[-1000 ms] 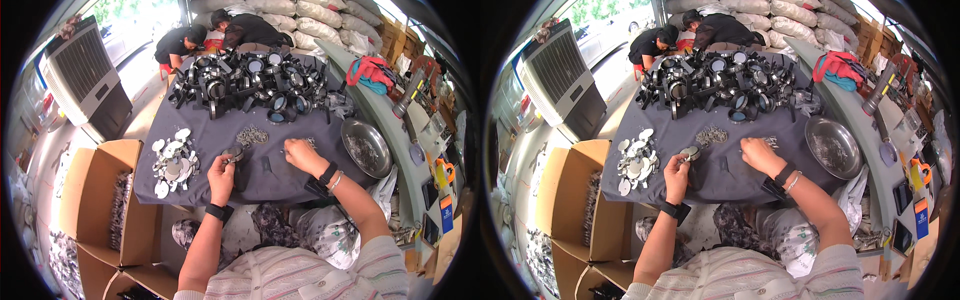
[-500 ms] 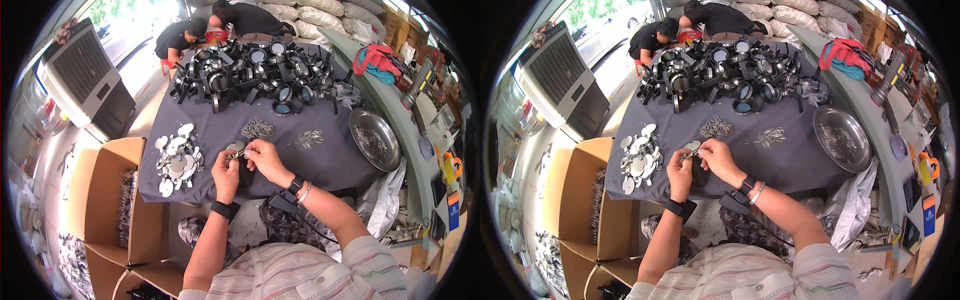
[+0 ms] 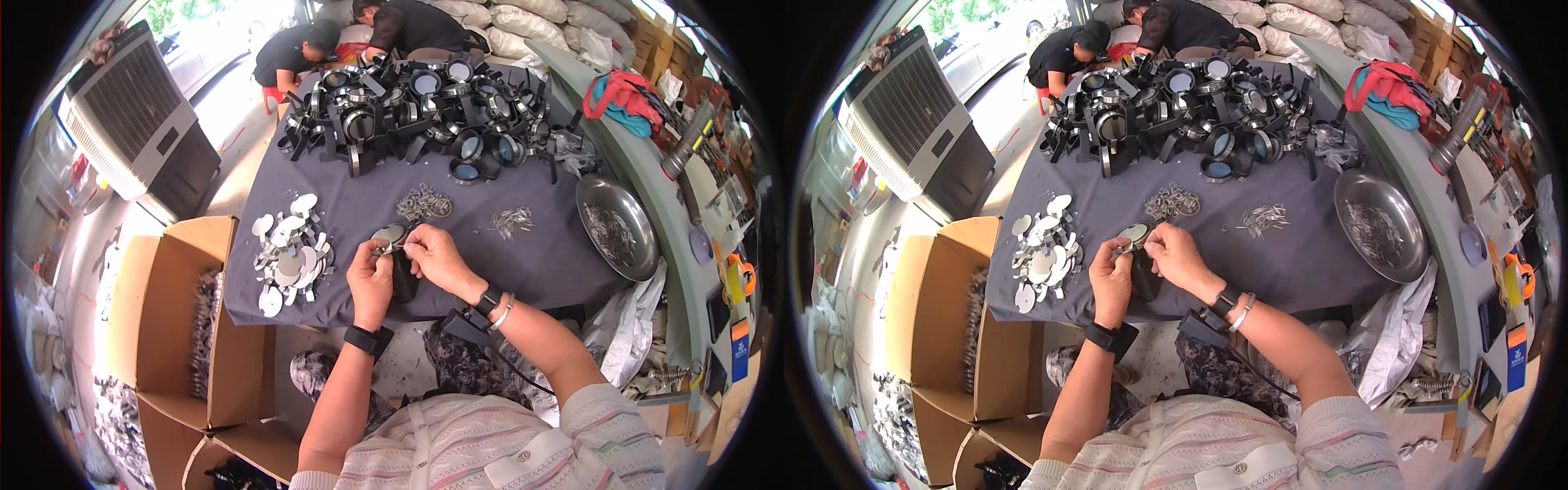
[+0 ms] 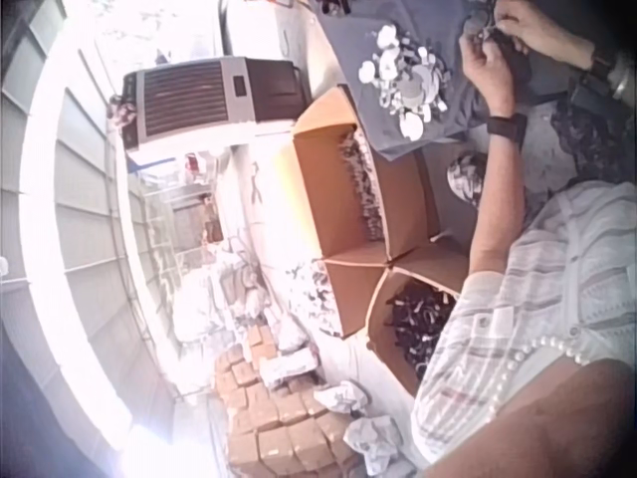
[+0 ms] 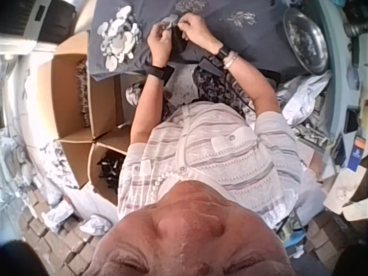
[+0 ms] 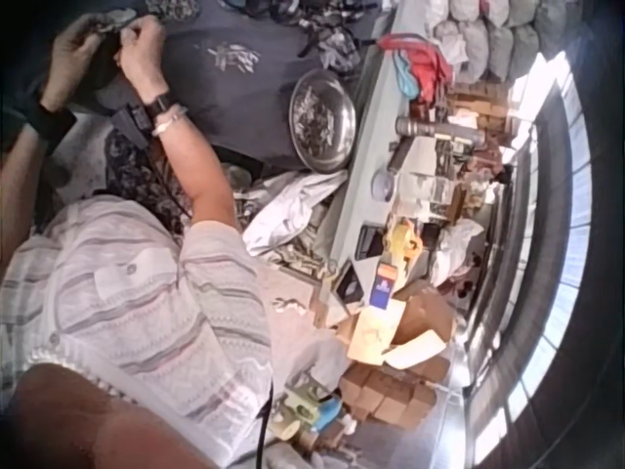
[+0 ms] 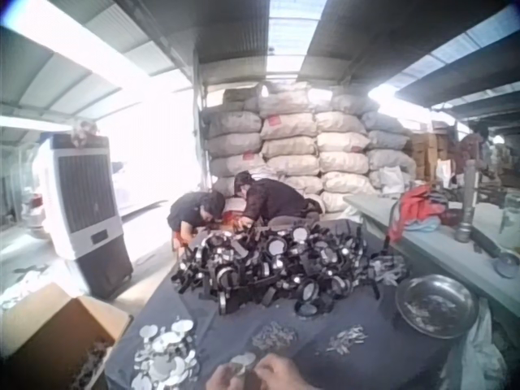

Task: The person assembles a mask component by hand, fitting a metal plate into a metal ring and securing them with a small metal pin. Once finished, the person places the completed assembly into a cardboard box and repeats the process.

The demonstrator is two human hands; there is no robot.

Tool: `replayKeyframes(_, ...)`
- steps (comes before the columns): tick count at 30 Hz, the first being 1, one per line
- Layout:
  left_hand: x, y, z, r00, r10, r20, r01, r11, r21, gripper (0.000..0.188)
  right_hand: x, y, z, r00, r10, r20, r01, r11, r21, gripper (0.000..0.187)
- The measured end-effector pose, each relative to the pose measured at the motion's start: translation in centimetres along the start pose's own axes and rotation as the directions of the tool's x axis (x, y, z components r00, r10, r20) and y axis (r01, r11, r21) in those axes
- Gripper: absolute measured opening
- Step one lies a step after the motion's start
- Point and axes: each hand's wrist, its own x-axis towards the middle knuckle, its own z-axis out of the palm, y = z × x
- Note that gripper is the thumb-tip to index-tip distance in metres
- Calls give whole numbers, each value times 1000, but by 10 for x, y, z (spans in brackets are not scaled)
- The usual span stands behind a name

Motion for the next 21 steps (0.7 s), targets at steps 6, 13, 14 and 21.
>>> replayKeyframes(6, -3, 11, 3, 995, -99, -1, 99, 995, -14, 15, -4, 0, 0, 995, -86, 41, 89, 991, -97, 6)
replayKeyframes(13, 0, 5, 1, 999, -36, 1, 36, 999, -14, 14, -3, 0, 2, 998, -60, -7, 59, 998, -38, 6)
replayKeyframes(14, 0, 5, 1, 999, -45, 12, 45, 999, -7, 14, -3, 1, 2, 997, -69, -33, 68, 997, -39, 7)
replayKeyframes(21, 0, 6, 0, 999, -53, 9, 53, 999, -8, 14, -1, 3, 1, 994, -108, -22, 106, 991, -87, 10)
